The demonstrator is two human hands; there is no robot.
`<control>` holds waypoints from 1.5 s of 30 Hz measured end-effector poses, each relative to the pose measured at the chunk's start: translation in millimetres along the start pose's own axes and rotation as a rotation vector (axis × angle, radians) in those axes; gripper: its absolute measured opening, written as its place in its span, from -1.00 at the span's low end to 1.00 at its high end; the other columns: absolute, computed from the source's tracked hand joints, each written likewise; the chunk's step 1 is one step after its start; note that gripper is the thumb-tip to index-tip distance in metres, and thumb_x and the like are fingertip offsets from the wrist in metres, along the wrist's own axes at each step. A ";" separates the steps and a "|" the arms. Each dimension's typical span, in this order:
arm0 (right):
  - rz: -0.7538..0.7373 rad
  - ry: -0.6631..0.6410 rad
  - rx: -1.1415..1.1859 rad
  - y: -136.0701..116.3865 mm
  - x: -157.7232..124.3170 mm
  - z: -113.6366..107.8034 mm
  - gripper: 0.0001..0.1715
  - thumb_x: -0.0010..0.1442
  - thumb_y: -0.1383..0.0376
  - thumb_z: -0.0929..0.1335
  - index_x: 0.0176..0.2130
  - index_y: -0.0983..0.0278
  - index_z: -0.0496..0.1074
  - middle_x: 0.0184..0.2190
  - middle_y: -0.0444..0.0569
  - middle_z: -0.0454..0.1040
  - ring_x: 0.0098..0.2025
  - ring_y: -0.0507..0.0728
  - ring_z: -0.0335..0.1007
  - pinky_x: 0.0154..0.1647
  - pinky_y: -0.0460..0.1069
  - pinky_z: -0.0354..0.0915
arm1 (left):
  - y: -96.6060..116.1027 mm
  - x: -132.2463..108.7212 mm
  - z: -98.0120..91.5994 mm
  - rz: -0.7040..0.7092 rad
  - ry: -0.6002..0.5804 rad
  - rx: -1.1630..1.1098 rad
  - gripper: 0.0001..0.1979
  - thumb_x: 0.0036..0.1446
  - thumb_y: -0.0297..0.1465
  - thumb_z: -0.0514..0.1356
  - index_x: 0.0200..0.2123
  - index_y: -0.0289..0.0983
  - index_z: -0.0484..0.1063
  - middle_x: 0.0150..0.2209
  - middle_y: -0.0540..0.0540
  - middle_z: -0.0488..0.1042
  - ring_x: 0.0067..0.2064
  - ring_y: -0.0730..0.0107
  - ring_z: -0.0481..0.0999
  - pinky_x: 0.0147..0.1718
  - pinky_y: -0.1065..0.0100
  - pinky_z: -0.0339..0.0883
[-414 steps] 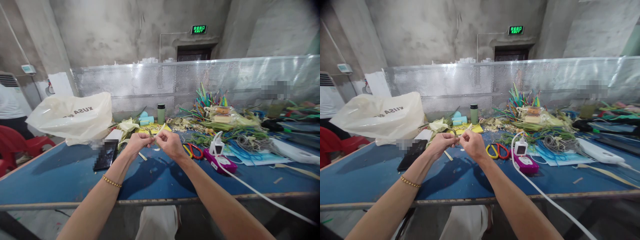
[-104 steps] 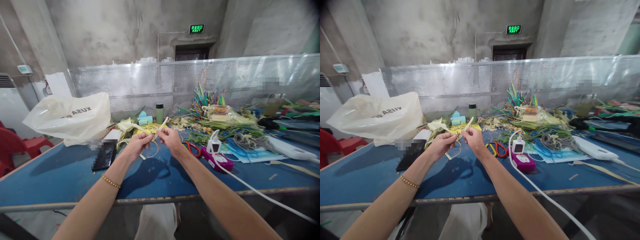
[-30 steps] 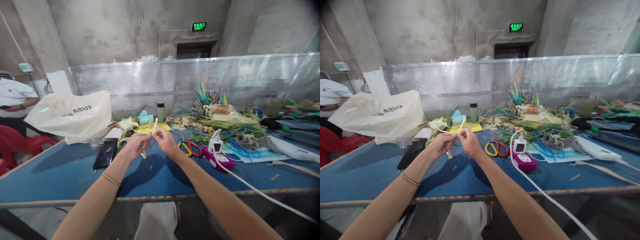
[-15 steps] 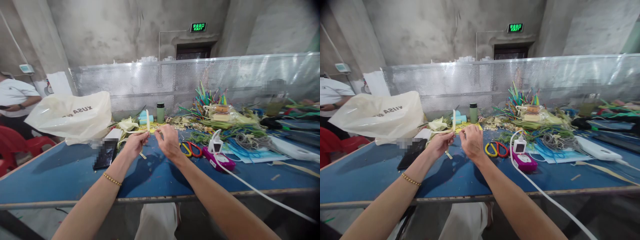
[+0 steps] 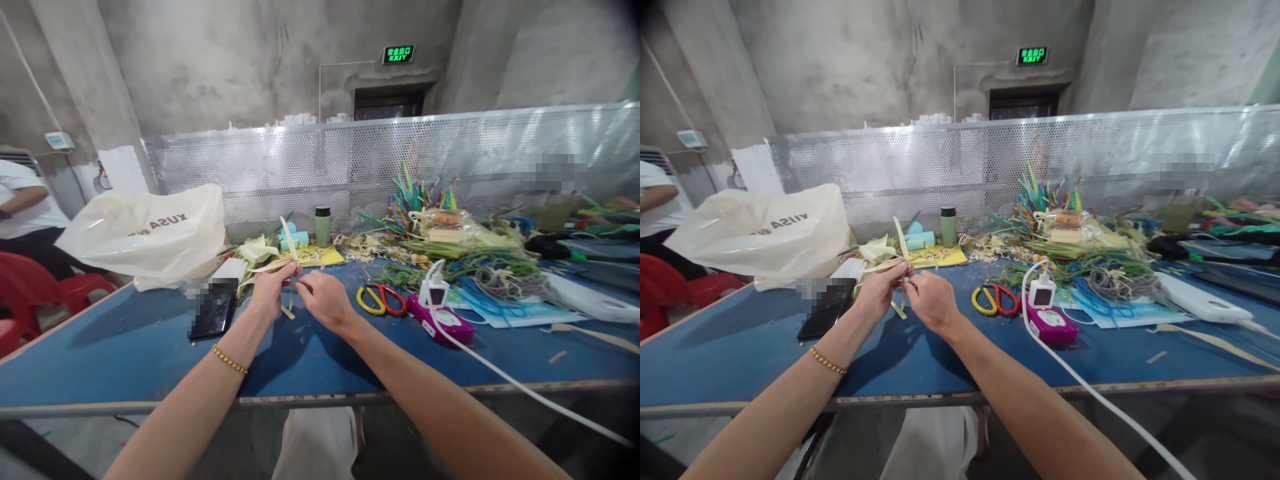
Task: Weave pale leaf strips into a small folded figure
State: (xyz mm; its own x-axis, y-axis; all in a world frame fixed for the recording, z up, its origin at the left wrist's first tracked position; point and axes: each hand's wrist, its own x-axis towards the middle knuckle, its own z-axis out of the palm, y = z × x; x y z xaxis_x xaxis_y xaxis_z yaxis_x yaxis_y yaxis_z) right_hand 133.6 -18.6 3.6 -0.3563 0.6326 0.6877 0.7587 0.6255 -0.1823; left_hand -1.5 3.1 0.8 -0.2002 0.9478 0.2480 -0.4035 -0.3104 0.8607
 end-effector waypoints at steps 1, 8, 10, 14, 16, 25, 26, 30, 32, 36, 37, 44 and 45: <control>0.043 -0.046 0.041 1.1 1.3 3.9 -0.70 0.25 0.20 0.25 -0.36 0.24 0.50 -0.41 -0.04 0.49 -0.36 0.07 0.34 -0.36 -0.07 0.07 | -0.7 -2.1 2.8 -0.001 -0.021 -0.020 -0.65 -0.32 -0.37 0.42 -0.35 -0.33 0.53 -0.41 -0.09 0.56 -0.36 0.36 0.52 -0.43 0.42 0.27; 0.171 -0.078 0.089 4.5 3.7 9.8 -0.73 0.17 0.29 0.25 -0.45 0.27 0.48 -0.42 -0.02 0.54 -0.39 0.06 0.38 -0.37 -0.09 0.07 | -1.0 -11.0 15.5 -0.055 -0.094 -0.087 -0.68 -0.38 -0.46 0.43 -0.42 -0.37 0.53 -0.48 -0.07 0.55 -0.44 0.44 0.48 -0.41 0.41 0.31; 0.158 -0.104 0.073 4.1 2.8 9.3 -0.69 0.19 0.27 0.22 -0.46 0.27 0.47 -0.42 -0.01 0.55 -0.39 0.07 0.38 -0.39 -0.07 0.05 | 0.1 -10.8 14.3 -0.080 -0.080 -0.075 -0.69 -0.37 -0.46 0.42 -0.42 -0.36 0.53 -0.50 -0.07 0.54 -0.44 0.42 0.49 -0.44 0.42 0.29; 0.150 -0.143 0.036 4.2 1.7 11.0 -0.68 0.18 0.25 0.22 -0.47 0.27 0.46 -0.43 0.02 0.56 -0.40 0.08 0.39 -0.41 -0.06 0.01 | -0.6 -7.7 8.6 -0.102 -0.063 -0.038 -0.73 -0.35 -0.45 0.40 -0.45 -0.36 0.53 -0.52 -0.06 0.53 -0.47 0.44 0.46 -0.49 0.43 0.25; 0.130 -0.162 0.026 4.4 1.6 11.4 -0.71 0.16 0.29 0.22 -0.47 0.28 0.46 -0.44 0.03 0.55 -0.40 0.08 0.39 -0.41 -0.06 0.01 | -1.5 -6.0 5.9 -0.109 -0.073 -0.026 -0.75 -0.35 -0.46 0.39 -0.47 -0.37 0.52 -0.52 -0.06 0.52 -0.48 0.46 0.45 -0.49 0.43 0.25; 0.010 -0.225 0.031 -1.0 -2.3 6.7 -0.70 0.17 0.33 0.23 -0.49 0.27 0.47 -0.46 -0.01 0.54 -0.42 0.07 0.38 -0.41 -0.06 0.01 | 2.5 -2.4 0.3 -0.112 -0.025 0.059 -0.73 -0.35 -0.42 0.40 -0.46 -0.37 0.53 -0.52 -0.13 0.54 -0.42 0.39 0.49 -0.44 0.42 0.24; 0.005 -0.218 0.034 -1.6 -2.9 5.4 -0.70 0.18 0.32 0.23 -0.48 0.26 0.48 -0.45 -0.02 0.54 -0.42 0.06 0.38 -0.42 -0.06 0.01 | 3.3 -2.3 0.1 -0.099 -0.035 0.070 -0.73 -0.34 -0.41 0.40 -0.45 -0.37 0.53 -0.51 -0.13 0.54 -0.42 0.39 0.49 -0.45 0.43 0.24; -0.008 -0.051 0.070 3.4 -0.6 -4.5 -0.57 0.26 0.16 0.21 -0.51 0.27 0.45 -0.49 -0.02 0.51 -0.44 0.05 0.34 -0.43 -0.06 0.02 | 8.0 -6.0 3.0 0.012 -0.097 0.184 -0.76 -0.31 -0.41 0.40 -0.47 -0.36 0.53 -0.52 -0.10 0.52 -0.44 0.37 0.47 -0.45 0.40 0.26; 0.074 0.146 0.091 11.9 4.9 -9.2 -0.52 0.28 0.12 0.18 -0.52 0.29 0.42 -0.51 -0.01 0.48 -0.45 0.05 0.32 -0.42 -0.06 0.05 | 10.4 -9.7 6.3 0.057 -0.153 0.264 -0.79 -0.30 -0.42 0.39 -0.48 -0.37 0.53 -0.54 -0.10 0.51 -0.45 0.37 0.47 -0.44 0.38 0.28; 0.247 0.166 0.349 30.6 18.1 -9.0 -0.71 0.15 0.17 0.30 -0.47 0.30 0.44 -0.50 -0.03 0.48 -0.45 0.04 0.32 -0.39 -0.07 0.14 | 11.3 -14.0 10.5 0.025 -0.252 0.320 -0.75 -0.32 -0.43 0.40 -0.45 -0.37 0.53 -0.57 -0.08 0.49 -0.50 0.39 0.44 -0.48 0.38 0.27; 0.265 0.077 0.493 33.1 20.1 -7.5 -0.77 0.09 0.20 0.34 -0.47 0.31 0.44 -0.52 -0.04 0.48 -0.47 0.04 0.32 -0.41 -0.08 0.16 | 10.7 -13.9 10.4 0.031 -0.280 0.334 -0.74 -0.31 -0.43 0.39 -0.44 -0.37 0.53 -0.57 -0.07 0.49 -0.51 0.40 0.43 -0.50 0.39 0.26; 0.554 -0.094 1.082 27.1 18.9 -10.6 -0.69 -0.10 0.14 0.45 -0.43 0.33 0.42 -0.71 -0.23 0.28 -0.69 -0.09 0.03 -0.68 -0.13 -0.05 | 8.5 -10.6 6.9 0.051 -0.359 0.349 -0.69 -0.25 -0.40 0.39 -0.38 -0.38 0.46 -0.58 -0.03 0.46 -0.53 0.47 0.40 -0.52 0.44 0.21; 0.566 -0.120 1.110 26.7 18.5 -12.0 -0.68 -0.12 0.14 0.46 -0.44 0.34 0.42 -0.71 -0.23 0.27 -0.70 -0.10 0.01 -0.69 -0.14 -0.08 | 8.9 -10.6 7.0 0.053 -0.356 0.345 -0.68 -0.26 -0.40 0.39 -0.37 -0.38 0.45 -0.58 -0.03 0.46 -0.53 0.48 0.40 -0.52 0.44 0.21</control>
State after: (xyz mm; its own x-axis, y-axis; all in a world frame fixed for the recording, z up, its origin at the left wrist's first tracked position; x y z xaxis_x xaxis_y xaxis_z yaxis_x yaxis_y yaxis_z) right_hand 153.8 4.4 19.9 -0.2225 0.9392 0.2616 -0.0264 0.2624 -0.9646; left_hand 3.3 -9.2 9.0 0.1295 0.9160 0.3797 -0.0699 -0.3736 0.9250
